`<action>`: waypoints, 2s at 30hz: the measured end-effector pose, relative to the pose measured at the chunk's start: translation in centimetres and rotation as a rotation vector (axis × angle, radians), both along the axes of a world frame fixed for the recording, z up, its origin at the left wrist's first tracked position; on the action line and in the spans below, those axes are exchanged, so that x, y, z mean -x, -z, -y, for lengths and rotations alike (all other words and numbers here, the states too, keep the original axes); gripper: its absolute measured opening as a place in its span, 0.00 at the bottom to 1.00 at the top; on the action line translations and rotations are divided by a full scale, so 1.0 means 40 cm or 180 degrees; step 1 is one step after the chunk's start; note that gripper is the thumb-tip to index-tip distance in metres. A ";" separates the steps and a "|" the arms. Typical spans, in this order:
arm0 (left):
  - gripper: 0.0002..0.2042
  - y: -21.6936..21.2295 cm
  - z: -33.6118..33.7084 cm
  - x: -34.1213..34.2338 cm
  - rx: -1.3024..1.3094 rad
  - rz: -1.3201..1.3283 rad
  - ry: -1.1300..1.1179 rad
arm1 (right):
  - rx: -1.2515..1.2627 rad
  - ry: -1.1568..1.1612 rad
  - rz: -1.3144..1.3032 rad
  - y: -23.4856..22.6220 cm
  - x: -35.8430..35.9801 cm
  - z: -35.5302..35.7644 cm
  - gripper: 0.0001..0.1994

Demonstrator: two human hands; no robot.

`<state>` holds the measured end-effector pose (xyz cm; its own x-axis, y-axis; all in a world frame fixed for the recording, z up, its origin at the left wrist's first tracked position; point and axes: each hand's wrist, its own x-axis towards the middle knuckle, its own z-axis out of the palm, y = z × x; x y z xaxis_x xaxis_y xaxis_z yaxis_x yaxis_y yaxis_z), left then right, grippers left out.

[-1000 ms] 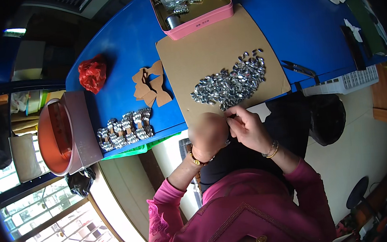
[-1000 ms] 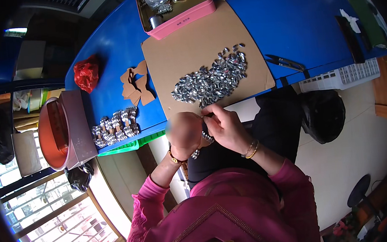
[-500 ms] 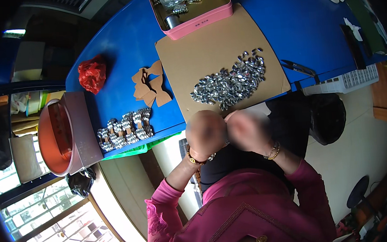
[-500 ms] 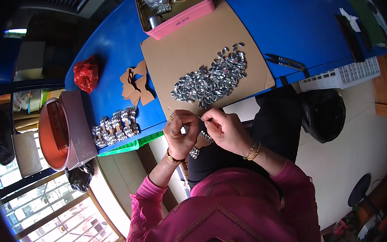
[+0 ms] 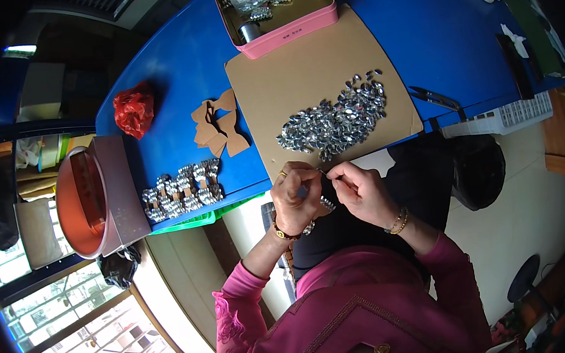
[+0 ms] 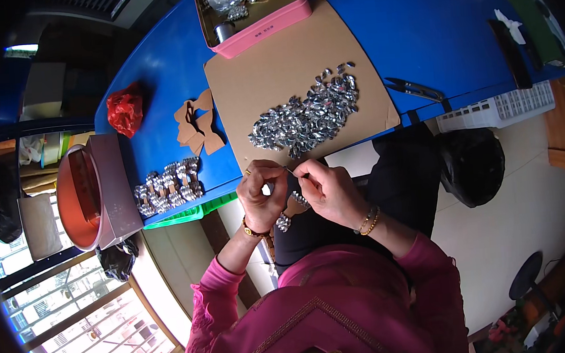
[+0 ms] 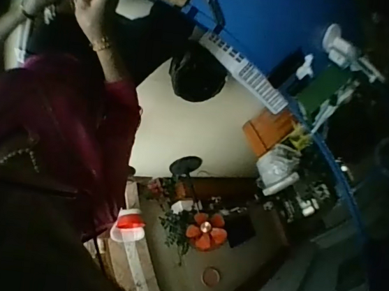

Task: The person sews rhinestones onto a shaped leather cutout using a needle and thread by hand, pulling the thread through the gems to secure them onto the material.

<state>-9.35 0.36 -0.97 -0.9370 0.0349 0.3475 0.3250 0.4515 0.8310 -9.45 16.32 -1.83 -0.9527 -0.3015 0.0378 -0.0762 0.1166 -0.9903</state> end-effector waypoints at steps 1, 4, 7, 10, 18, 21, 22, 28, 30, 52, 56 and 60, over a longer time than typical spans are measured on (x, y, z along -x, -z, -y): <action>0.10 -0.002 -0.001 0.000 0.0031 -0.0023 0.0002 | 0.0004 0.0000 -0.0007 0.001 0.000 0.000 0.03; 0.10 -0.005 -0.001 -0.001 0.0184 -0.0135 0.0053 | 0.0021 0.0029 0.0022 0.002 -0.002 0.003 0.03; 0.11 -0.005 0.002 -0.001 0.0427 -0.0312 0.0149 | 0.0059 0.0016 0.0064 0.001 -0.003 0.003 0.02; 0.12 0.001 0.009 0.000 0.0549 -0.0464 0.0331 | 0.0121 -0.0039 0.0114 0.002 -0.003 0.004 0.02; 0.12 0.009 0.020 -0.008 0.0765 -0.0691 0.1016 | 0.1204 -0.0344 0.1944 -0.006 0.023 -0.018 0.01; 0.13 0.001 0.023 -0.011 0.0732 -0.0677 0.1311 | 0.0845 -0.0695 0.1876 -0.004 0.029 -0.030 0.01; 0.13 -0.001 0.023 -0.013 0.0716 -0.0670 0.1457 | 0.0845 -0.0694 0.1875 0.003 0.026 -0.028 0.01; 0.13 0.000 0.022 -0.015 0.0842 -0.0568 0.1512 | 0.0363 0.0345 0.0137 0.004 0.002 -0.007 0.02; 0.12 -0.008 0.022 -0.004 0.1029 -0.0457 0.1156 | 0.0532 0.0580 0.0270 -0.008 0.001 -0.007 0.02; 0.06 -0.004 0.002 0.029 -0.1249 0.1491 -0.0007 | -0.0214 0.0344 -0.0320 0.000 0.017 0.006 0.06; 0.04 -0.001 0.001 0.022 -0.1351 0.1456 0.0014 | -0.0276 0.0311 -0.0311 -0.005 0.016 0.004 0.08; 0.05 -0.002 0.003 0.018 -0.1391 0.1595 0.0026 | -0.0298 0.0304 -0.0312 -0.005 0.014 0.003 0.07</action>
